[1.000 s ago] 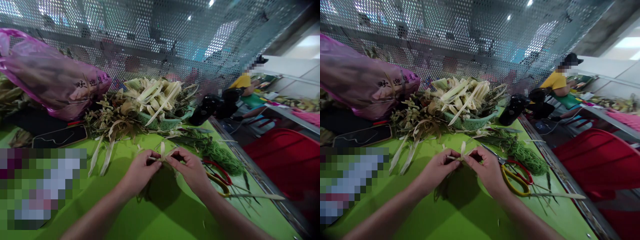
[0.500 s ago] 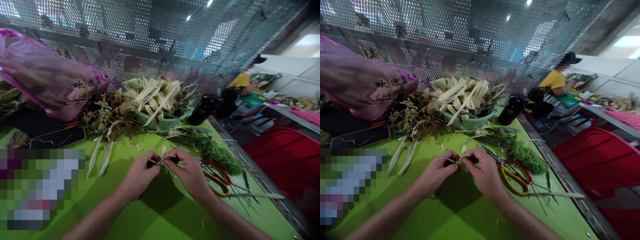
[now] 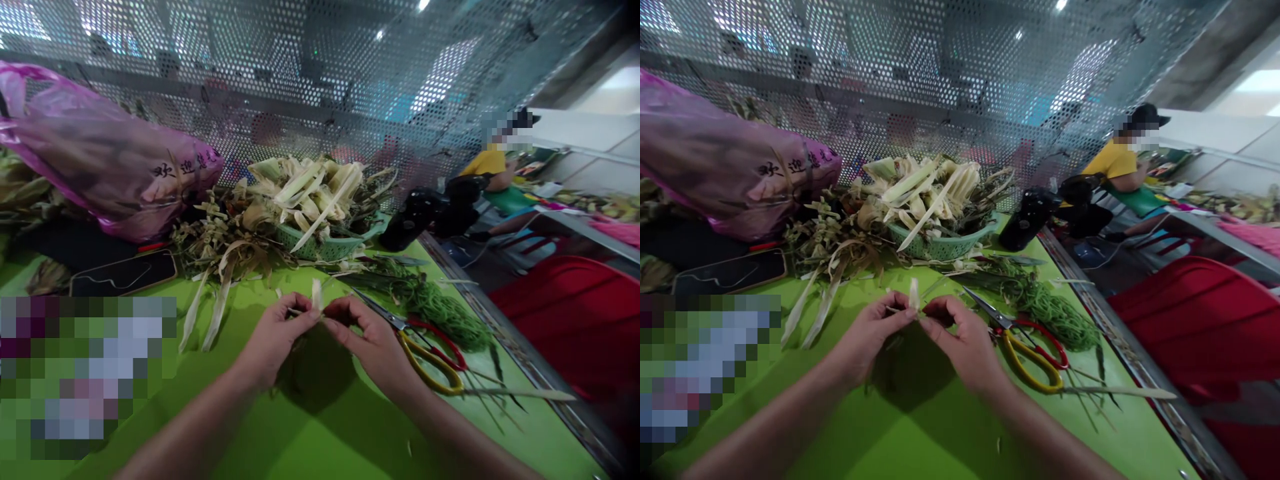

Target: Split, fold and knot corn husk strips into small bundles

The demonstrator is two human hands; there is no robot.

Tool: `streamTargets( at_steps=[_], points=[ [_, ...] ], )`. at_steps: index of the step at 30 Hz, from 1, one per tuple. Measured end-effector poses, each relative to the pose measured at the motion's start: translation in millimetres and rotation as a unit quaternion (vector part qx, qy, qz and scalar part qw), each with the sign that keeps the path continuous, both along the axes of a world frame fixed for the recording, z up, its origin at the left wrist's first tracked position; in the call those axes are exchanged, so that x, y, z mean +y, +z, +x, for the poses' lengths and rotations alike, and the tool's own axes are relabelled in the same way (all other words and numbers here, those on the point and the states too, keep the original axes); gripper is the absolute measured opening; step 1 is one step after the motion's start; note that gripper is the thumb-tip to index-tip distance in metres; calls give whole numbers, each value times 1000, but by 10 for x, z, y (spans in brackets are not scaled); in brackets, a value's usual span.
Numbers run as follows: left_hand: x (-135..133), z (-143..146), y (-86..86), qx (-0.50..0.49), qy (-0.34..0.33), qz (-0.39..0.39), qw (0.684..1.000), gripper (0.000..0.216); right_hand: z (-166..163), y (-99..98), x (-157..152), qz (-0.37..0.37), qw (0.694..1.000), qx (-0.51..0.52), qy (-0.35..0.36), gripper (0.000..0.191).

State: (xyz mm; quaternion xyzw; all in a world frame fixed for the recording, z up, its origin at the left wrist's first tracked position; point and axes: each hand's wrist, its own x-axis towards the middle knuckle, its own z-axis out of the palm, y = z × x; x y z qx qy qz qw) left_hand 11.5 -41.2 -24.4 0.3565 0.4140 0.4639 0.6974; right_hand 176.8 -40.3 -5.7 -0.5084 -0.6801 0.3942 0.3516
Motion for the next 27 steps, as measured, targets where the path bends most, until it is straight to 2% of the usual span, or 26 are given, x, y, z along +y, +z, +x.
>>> streamTargets(
  at_steps=[4,7,9,12,16,20,23,27],
  points=[
    [36,-31,-5,-78,39,-42,995,26,-15,-36,-8,-18,999,26,-10,13],
    [57,-25,-13,-99,73,-21,992,26,-49,-69,-18,-54,992,108,-23,20],
    [60,-9,-23,-104,79,-5,991,25,-88,-86,-35,-70,990,120,-12,23],
    [46,16,-37,-96,71,5,993,24,-145,-107,-62,-48,996,79,-11,20],
    [32,19,-46,-73,72,20,995,19,-152,-114,-71,3,1000,17,-9,7],
    [59,-3,-49,-74,64,9,995,15,-112,-70,-67,47,998,-34,35,5],
    [83,-18,-40,-75,63,9,995,14,-97,-34,-72,50,996,-37,68,7],
    [86,-47,17,-73,66,-2,995,14,-93,-13,-80,35,996,-33,71,9]
  ],
)
